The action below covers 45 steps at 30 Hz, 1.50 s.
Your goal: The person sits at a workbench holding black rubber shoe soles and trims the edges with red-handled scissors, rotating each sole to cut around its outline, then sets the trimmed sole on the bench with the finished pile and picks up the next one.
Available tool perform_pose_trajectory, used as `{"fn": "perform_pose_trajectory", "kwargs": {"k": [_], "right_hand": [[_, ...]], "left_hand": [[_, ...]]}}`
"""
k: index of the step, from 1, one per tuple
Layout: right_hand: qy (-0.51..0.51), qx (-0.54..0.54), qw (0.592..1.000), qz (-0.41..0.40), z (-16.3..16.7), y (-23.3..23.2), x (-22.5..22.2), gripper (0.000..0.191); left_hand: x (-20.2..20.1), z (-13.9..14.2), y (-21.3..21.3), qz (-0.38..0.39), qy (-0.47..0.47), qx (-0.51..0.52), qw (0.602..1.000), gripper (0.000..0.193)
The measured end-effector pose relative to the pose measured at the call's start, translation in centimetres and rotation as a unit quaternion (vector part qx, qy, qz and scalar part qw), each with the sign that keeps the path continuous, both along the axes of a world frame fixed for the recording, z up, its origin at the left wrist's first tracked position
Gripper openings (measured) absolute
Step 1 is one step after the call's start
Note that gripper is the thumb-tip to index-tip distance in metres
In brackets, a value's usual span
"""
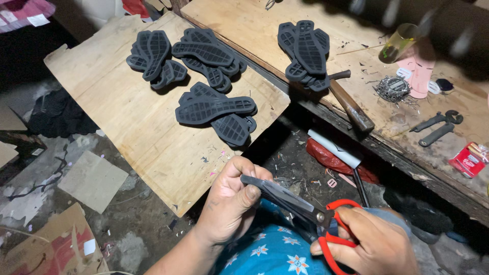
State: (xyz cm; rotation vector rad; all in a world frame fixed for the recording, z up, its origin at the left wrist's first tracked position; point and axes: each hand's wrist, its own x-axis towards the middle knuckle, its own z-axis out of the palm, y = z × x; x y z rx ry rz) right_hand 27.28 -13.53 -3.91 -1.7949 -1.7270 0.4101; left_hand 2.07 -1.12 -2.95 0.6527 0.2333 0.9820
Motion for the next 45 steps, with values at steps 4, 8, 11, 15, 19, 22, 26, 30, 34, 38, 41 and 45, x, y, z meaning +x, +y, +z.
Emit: {"fn": "perform_pose_trajectory", "kwargs": {"k": [4, 8, 11, 15, 19, 22, 26, 30, 34, 38, 41, 45], "right_hand": [[-0.006, 0.054, 0.997, 0.049, -0.6, 0.0, 0.5, 0.065], [-0.017, 0.019, 0.998, 0.048, -0.4, -0.3, 0.7, 0.063], [0.006, 0.003, 1.000, 0.019, 0.0, -0.4, 0.4, 0.064], [0.003, 0.005, 1.000, 0.023, 0.2, -0.1, 0.3, 0.068], [-0.022, -0.065, 0.997, 0.035, 0.1, 0.1, 1.0, 0.063], [-0.074, -0.172, 0.981, 0.049, 0.3, 0.2, 1.7, 0.063], [-0.081, -0.170, 0.982, -0.001, 1.0, -0.4, 1.6, 0.067], [-0.071, -0.107, 0.992, 0.000, 1.8, -0.6, 1.5, 0.068], [-0.111, -0.166, 0.980, 0.020, 2.3, -0.3, 1.9, 0.058], [-0.033, -0.289, 0.954, -0.072, 2.1, -0.5, 1.4, 0.054], [0.278, -0.207, 0.938, -0.035, 1.2, -0.3, 0.1, 0.063], [0.444, -0.170, 0.880, 0.010, 0.0, 0.1, -1.8, 0.061]], "left_hand": [[-0.1, -0.1, 0.1, 0.000, 0.006, 0.010, 1.000, 0.025], [-0.6, -0.2, 0.5, 0.009, 0.056, 0.050, 0.997, 0.026], [-1.0, -0.3, 0.6, 0.011, 0.104, 0.070, 0.992, 0.028], [-1.0, -0.3, 0.6, 0.008, 0.121, 0.070, 0.990, 0.030], [-1.0, -0.1, 0.5, -0.003, 0.109, 0.067, 0.992, 0.030], [-1.4, 0.2, 0.8, -0.003, 0.135, 0.090, 0.987, 0.030], [-2.0, 0.8, 1.0, 0.003, 0.165, 0.132, 0.977, 0.031], [-2.1, 1.3, 1.1, 0.000, 0.194, 0.149, 0.970, 0.031], [-2.3, 1.6, 1.3, -0.024, 0.199, 0.143, 0.969, 0.033], [-1.8, 1.5, 1.1, -0.037, 0.191, 0.155, 0.969, 0.046], [-0.1, 1.0, 0.0, -0.067, 0.185, 0.144, 0.970, 0.053], [1.9, 0.0, -1.7, -0.080, 0.204, 0.153, 0.964, 0.055]]}}
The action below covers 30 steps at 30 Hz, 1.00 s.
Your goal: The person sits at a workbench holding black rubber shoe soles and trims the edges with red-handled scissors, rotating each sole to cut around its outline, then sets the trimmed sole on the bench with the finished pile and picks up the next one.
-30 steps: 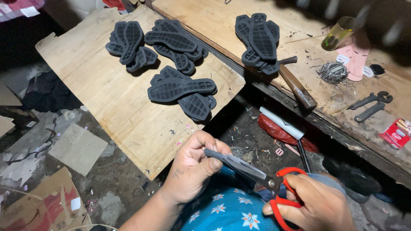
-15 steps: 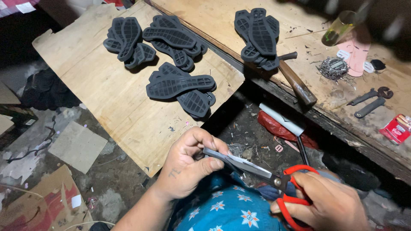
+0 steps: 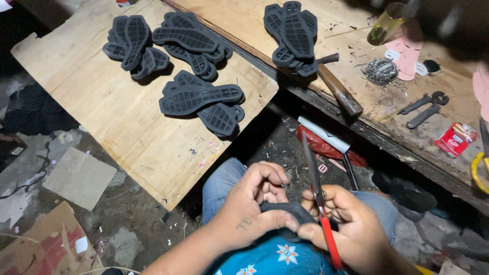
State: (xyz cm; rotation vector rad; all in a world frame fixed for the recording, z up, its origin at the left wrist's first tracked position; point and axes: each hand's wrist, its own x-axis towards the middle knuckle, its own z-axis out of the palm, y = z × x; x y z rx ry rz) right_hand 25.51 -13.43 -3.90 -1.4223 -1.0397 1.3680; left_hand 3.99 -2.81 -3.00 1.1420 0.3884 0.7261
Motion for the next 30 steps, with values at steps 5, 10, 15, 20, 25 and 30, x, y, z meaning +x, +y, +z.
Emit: {"fn": "perform_pose_trajectory", "kwargs": {"k": [5, 10, 15, 20, 25, 30], "right_hand": [[-0.023, 0.076, 0.979, -0.185, -0.4, 1.2, -0.9, 0.043], [0.066, 0.088, 0.969, -0.223, 1.3, 1.4, -1.1, 0.044], [0.118, 0.097, 0.980, -0.129, 1.7, 1.1, -2.3, 0.041], [0.029, 0.067, 0.990, -0.117, 0.1, 1.1, -1.8, 0.064], [-0.309, 0.261, 0.911, -0.077, -2.2, 0.4, -0.6, 0.079], [-0.268, 0.186, 0.939, -0.110, -3.8, -0.4, -1.3, 0.066]], "left_hand": [[-1.3, -0.2, -1.1, 0.135, 0.211, 0.275, 0.928, 0.039], [-0.9, -0.1, -1.8, -0.208, 0.160, -0.001, 0.965, 0.043], [0.9, -0.3, -1.6, -0.075, -0.198, -0.263, 0.941, 0.072], [0.2, -0.3, -0.7, 0.024, -0.235, -0.279, 0.931, 0.047], [-0.7, -1.0, 0.1, 0.035, -0.293, -0.302, 0.906, 0.036], [-0.9, -1.5, 0.1, 0.030, -0.297, -0.311, 0.902, 0.031]]}}
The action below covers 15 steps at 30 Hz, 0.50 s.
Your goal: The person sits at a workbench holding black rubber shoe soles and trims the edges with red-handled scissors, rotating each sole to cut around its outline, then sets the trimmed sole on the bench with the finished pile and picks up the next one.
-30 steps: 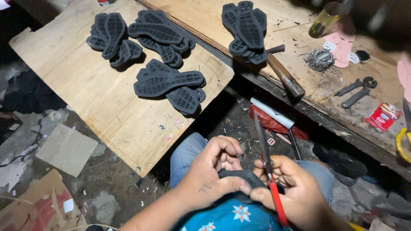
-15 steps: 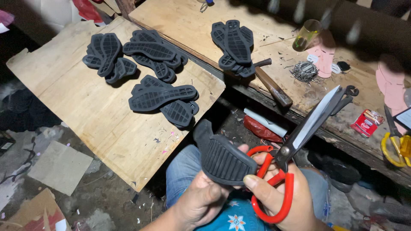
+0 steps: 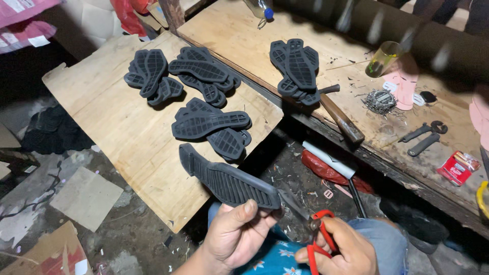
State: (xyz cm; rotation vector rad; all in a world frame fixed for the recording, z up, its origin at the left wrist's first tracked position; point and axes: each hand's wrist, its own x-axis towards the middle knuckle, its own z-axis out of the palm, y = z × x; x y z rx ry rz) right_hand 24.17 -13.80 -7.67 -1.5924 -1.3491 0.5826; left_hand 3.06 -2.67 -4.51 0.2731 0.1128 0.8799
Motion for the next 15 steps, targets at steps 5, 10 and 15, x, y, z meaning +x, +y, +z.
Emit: {"fn": "perform_pose_trajectory", "kwargs": {"k": [5, 10, 15], "right_hand": [[-0.024, -0.063, 0.998, 0.015, 0.2, 0.3, 0.3, 0.070], [-0.026, -0.031, 0.999, 0.032, 1.0, 0.5, 0.0, 0.066], [-0.046, -0.113, 0.993, -0.005, 1.7, 0.4, 0.1, 0.069]], "left_hand": [[0.3, 0.4, 0.0, -0.001, -0.009, 0.013, 1.000, 0.033], [0.5, 0.5, -0.2, -0.011, -0.006, -0.006, 1.000, 0.036], [0.1, -0.6, 0.2, -0.004, 0.018, -0.004, 1.000, 0.034]]}}
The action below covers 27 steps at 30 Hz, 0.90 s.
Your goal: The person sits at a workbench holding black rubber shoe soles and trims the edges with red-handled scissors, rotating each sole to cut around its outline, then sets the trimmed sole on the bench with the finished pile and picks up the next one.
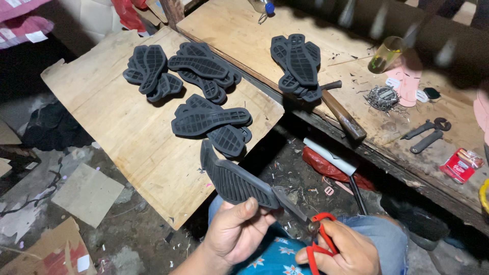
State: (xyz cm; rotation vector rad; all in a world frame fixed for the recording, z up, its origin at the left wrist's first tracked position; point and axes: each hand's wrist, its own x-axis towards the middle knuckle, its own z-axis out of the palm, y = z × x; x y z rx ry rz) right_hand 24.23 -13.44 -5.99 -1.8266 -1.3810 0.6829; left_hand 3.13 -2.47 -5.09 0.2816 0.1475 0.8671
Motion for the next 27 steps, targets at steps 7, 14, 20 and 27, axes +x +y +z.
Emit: {"fn": "perform_pose_trajectory", "kwargs": {"k": [7, 14, 20, 27], "right_hand": [[-0.110, -0.068, 0.990, 0.055, -1.9, -1.6, 3.6, 0.063], [-0.153, -0.040, 0.980, 0.120, -2.7, -2.3, 5.4, 0.062], [-0.181, -0.088, 0.976, 0.086, 0.1, -1.6, 4.7, 0.065], [-0.181, -0.105, 0.974, 0.081, 1.2, -1.4, 4.6, 0.067]], "left_hand": [[-2.4, -0.9, 2.1, 0.076, 0.135, 0.091, 0.984, 0.040], [-2.8, -0.7, 2.2, 0.051, 0.165, 0.115, 0.978, 0.028], [-3.2, -0.8, 2.2, 0.048, 0.203, 0.122, 0.970, 0.031], [-3.4, -0.9, 2.2, 0.049, 0.190, 0.142, 0.970, 0.034]]}}
